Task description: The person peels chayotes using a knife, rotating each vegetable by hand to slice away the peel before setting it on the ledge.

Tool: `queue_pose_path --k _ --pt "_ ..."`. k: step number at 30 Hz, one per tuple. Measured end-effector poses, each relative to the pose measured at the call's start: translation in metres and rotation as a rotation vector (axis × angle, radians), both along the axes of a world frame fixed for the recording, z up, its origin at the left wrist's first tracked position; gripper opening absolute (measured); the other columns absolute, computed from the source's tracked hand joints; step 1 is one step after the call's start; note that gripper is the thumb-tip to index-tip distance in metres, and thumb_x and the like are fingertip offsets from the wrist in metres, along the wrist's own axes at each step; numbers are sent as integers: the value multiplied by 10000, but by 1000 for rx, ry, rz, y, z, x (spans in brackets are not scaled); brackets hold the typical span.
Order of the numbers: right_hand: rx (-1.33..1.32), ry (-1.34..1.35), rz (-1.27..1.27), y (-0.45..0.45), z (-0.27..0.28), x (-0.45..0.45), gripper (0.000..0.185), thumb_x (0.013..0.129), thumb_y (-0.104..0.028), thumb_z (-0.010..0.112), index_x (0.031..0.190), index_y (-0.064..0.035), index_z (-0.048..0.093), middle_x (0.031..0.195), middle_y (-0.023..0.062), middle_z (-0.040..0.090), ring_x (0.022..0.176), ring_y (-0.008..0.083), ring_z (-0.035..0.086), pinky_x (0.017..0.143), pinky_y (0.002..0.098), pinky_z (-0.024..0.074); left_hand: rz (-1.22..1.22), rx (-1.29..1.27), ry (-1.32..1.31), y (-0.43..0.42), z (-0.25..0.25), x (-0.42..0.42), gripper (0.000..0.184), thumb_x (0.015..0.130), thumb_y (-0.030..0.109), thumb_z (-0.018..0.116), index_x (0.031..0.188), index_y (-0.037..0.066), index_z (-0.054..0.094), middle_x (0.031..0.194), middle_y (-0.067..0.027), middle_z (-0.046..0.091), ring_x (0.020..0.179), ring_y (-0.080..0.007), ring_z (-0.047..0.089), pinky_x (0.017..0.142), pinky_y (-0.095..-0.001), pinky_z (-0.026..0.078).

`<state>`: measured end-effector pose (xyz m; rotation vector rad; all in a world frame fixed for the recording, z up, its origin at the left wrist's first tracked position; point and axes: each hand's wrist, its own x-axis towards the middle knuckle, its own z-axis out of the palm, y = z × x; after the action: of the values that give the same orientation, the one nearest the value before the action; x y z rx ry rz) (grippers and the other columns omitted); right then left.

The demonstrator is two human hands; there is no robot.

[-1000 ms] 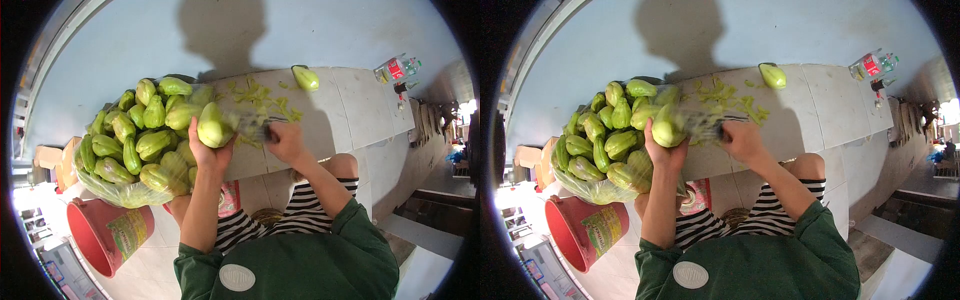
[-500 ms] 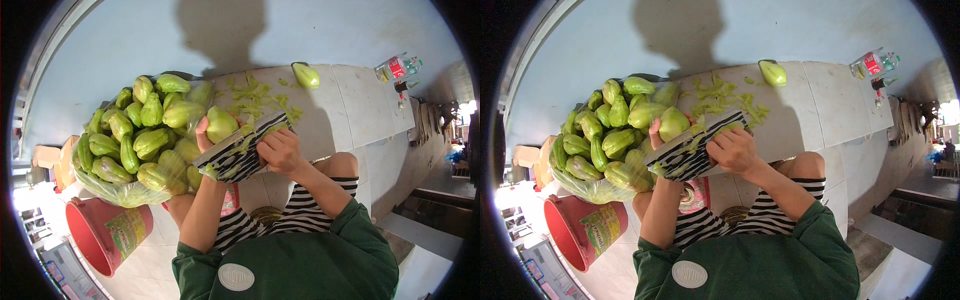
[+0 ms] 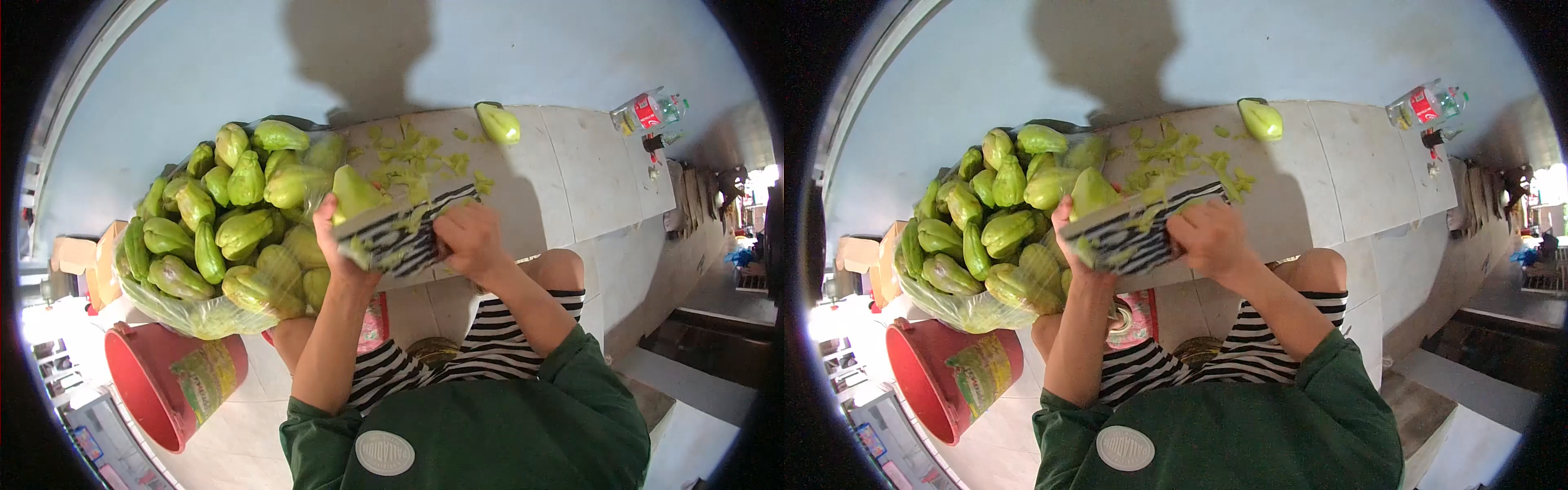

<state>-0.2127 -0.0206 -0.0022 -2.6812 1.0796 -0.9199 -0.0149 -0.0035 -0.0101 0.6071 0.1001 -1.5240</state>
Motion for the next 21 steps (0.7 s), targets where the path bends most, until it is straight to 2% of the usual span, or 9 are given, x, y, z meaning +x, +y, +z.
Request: queue_pose_path --k 2,3,5,9,11,15,16,19,21 --pt "-40 -28 96 8 5 5 170 620 -154 648 723 -109 521 677 28 536 612 223 561 579 351 416 -149 -118 213 4 -3 4 559 839 444 533 1147 -21 573 1007 -181 635 915 -321 624 786 -474 538" --pt "-38 -30 97 10 4 7 170 620 -154 648 723 -109 521 677 28 536 612 223 561 579 351 416 -148 -116 212 5 -2 3 559 839 444 533 1147 -21 573 1007 -181 635 915 -321 624 786 -474 538" --pt "-33 -6 109 11 2 8 173 618 -159 651 718 -109 520 669 27 534 616 223 565 581 348 421 -120 -127 128 7 -1 1 575 835 449 542 1149 -32 567 998 -185 638 903 -323 627 775 -451 544" --pt "-16 -40 80 6 -5 6 175 612 -154 652 712 -107 517 656 33 529 607 229 562 568 356 422 -139 -128 161 5 1 -1 568 837 455 542 1158 -14 568 1010 -178 639 912 -319 625 793 -460 535" --pt "125 -37 -47 -4 -17 -1 181 597 -138 653 712 -102 517 649 40 525 594 243 554 557 365 425 89 55 -61 2 12 -9 545 842 446 535 1156 3 569 1021 -172 639 918 -316 623 821 -471 521" --pt "109 -19 30 -1 -2 -2 208 579 -132 666 712 -98 510 646 52 520 589 259 549 549 373 427 -18 -64 -176 5 11 -4 518 811 404 552 1137 3 573 1015 -169 637 905 -316 621 815 -464 519" --pt "71 -34 62 3 2 0 218 574 -134 672 707 -99 503 642 55 518 590 261 548 549 373 426 -86 -109 -68 2 -1 3 536 794 402 565 1139 -9 575 1013 -178 633 890 -318 622 790 -456 527" --pt "51 -59 105 8 8 3 227 573 -135 680 701 -100 495 638 59 514 591 266 547 550 372 425 -112 -204 -19 3 -7 1 545 789 405 565 1133 -18 579 1013 -185 633 881 -323 625 773 -453 533" --pt "66 -71 112 5 2 1 226 577 -135 681 701 -100 496 637 59 513 591 269 547 551 371 425 -59 -158 -68 3 -6 -1 549 798 409 561 1150 -12 571 1027 -180 634 893 -323 625 793 -453 528"
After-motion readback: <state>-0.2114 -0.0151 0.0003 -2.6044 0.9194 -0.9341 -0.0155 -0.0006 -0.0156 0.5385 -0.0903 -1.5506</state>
